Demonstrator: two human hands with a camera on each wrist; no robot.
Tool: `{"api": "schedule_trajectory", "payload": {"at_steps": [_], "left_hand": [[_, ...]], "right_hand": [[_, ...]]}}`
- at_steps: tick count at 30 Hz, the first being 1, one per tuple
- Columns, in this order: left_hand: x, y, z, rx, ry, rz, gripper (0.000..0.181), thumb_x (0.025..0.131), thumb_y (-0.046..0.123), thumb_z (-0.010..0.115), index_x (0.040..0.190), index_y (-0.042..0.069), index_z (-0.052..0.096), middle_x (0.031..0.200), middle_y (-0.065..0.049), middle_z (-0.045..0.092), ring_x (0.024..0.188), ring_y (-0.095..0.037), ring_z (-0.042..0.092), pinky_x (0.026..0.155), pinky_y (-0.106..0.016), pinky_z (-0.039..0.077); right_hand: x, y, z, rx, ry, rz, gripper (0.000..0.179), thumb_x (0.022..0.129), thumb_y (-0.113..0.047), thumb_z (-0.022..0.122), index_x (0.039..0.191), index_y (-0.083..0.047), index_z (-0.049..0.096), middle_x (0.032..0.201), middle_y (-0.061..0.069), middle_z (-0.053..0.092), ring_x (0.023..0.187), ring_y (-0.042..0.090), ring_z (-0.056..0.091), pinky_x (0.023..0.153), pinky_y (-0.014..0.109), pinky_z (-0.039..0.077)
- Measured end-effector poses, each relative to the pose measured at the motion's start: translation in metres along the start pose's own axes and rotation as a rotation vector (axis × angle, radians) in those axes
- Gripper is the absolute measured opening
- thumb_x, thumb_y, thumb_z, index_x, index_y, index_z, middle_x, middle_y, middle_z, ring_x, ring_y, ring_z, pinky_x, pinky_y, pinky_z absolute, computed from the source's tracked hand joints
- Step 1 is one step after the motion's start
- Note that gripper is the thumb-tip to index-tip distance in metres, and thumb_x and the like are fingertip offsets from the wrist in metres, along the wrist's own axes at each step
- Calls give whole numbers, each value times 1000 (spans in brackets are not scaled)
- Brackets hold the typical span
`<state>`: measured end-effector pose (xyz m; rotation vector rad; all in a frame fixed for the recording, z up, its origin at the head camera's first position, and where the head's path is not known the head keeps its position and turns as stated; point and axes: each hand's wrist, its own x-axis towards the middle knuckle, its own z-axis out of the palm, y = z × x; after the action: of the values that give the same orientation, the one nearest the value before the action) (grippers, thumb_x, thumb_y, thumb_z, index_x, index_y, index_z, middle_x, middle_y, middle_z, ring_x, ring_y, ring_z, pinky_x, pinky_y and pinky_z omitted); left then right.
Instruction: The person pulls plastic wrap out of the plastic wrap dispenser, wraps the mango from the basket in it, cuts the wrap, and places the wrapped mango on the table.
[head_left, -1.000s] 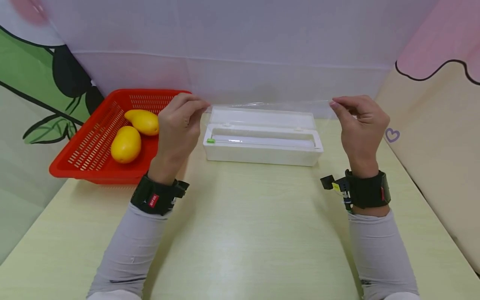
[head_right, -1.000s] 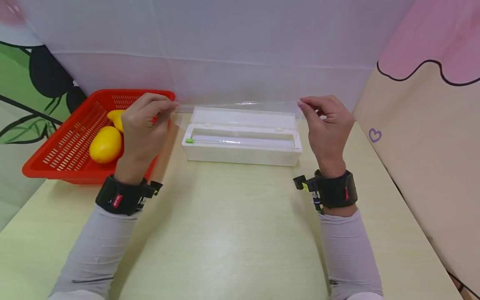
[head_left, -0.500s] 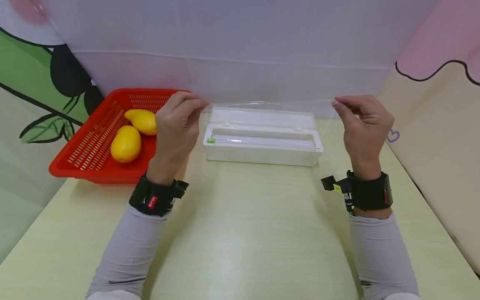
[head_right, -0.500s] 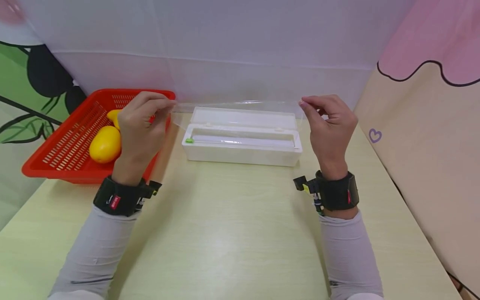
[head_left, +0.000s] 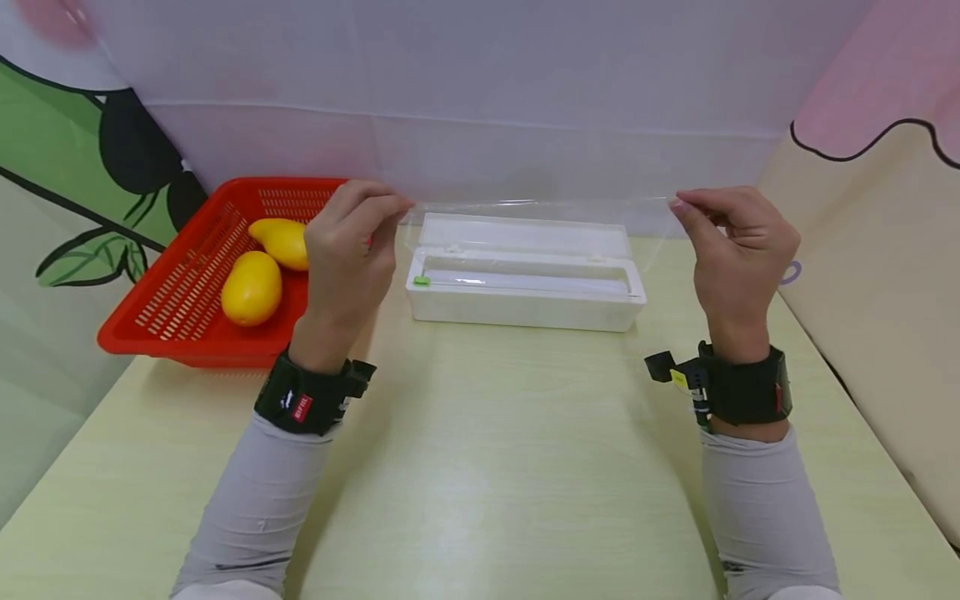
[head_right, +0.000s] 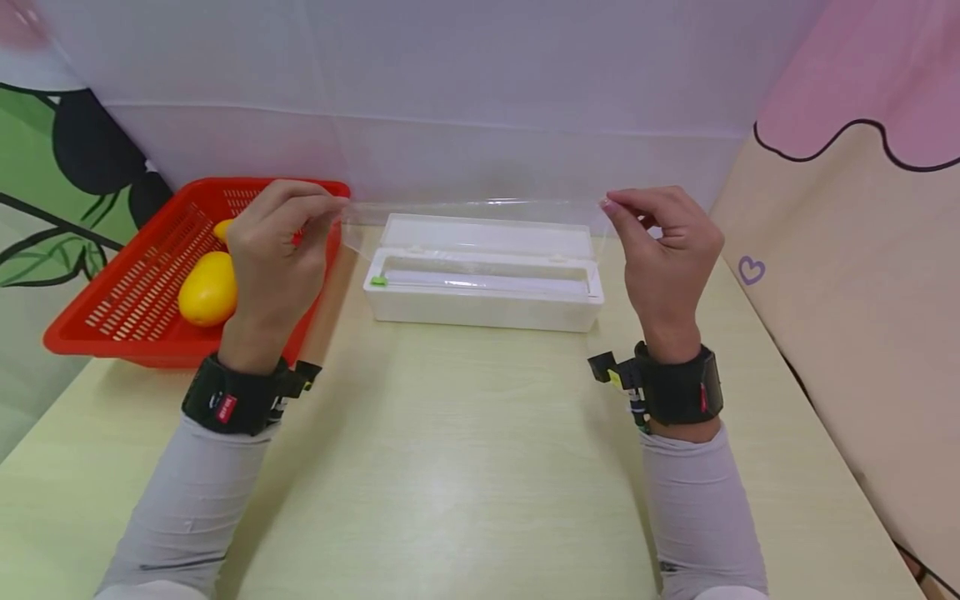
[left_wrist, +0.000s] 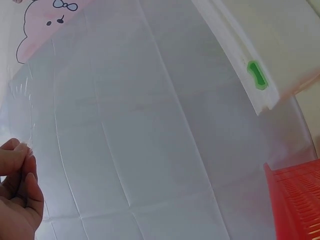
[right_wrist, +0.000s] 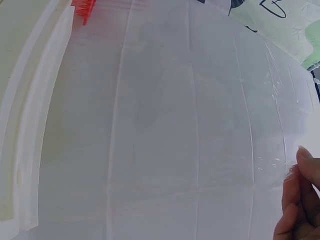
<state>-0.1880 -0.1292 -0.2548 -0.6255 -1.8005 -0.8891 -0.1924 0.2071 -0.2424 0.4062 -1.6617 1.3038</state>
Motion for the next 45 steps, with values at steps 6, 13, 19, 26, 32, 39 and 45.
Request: {"api": "schedule_trajectory", "payload": {"at_steps": [6, 13, 19, 26, 32, 39, 45], "left_hand": [[1, 4, -3, -13, 15, -1, 13, 94, 4, 67, 95, -5, 76, 92, -18, 70, 88, -30, 68, 91, -18, 49], [4, 7, -4, -16, 24, 6, 12, 93, 4, 67, 94, -5, 76, 91, -18, 70, 88, -30, 68, 91, -18, 49], [5, 13, -4, -17, 32, 4, 12, 94, 3, 67, 94, -6, 75, 90, -19, 70, 87, -31, 67, 90, -17, 49], [7, 21, -2, -8, 45, 10, 11, 92, 2, 68, 93, -6, 75, 90, -19, 70, 86, -32, 67, 90, -18, 49], [9, 26, -1, -14, 62, 17, 10, 92, 1, 69, 93, -6, 76, 89, -19, 70, 85, -32, 67, 90, -18, 49], [10, 29, -3, -21, 78, 22, 9, 91, 1, 70, 93, -5, 76, 89, -19, 70, 85, -32, 67, 90, -19, 49], [10, 31, -5, -22, 81, 28, 8, 90, 0, 70, 92, -5, 76, 89, -19, 70, 84, -33, 67, 90, -18, 49]], "right_hand": [[1, -2, -3, -6, -4, -28, 3, 81, 6, 78, 84, 6, 78, 78, 4, 72, 70, 9, 59, 66, 21, 45], [2, -7, -4, 25, 33, -27, 5, 79, 8, 79, 82, 10, 75, 76, -3, 71, 68, 9, 59, 65, 20, 45], [4, -7, -7, 29, 39, -35, 6, 79, 6, 79, 82, 10, 76, 77, 1, 71, 69, 11, 58, 65, 22, 44], [7, -9, -10, 42, 61, -25, 6, 79, 7, 79, 81, 11, 75, 76, -3, 71, 68, 11, 58, 65, 22, 45], [8, -16, -11, 74, 81, -20, 8, 79, 8, 78, 81, 14, 74, 75, -3, 70, 68, 12, 57, 65, 23, 44], [9, -19, -11, 92, 97, -16, 7, 79, 8, 79, 80, 13, 74, 74, 2, 69, 69, 13, 58, 66, 24, 44], [8, -23, -11, 126, 110, -17, 6, 78, 9, 79, 80, 13, 74, 75, 8, 70, 69, 14, 58, 66, 24, 45]]}}
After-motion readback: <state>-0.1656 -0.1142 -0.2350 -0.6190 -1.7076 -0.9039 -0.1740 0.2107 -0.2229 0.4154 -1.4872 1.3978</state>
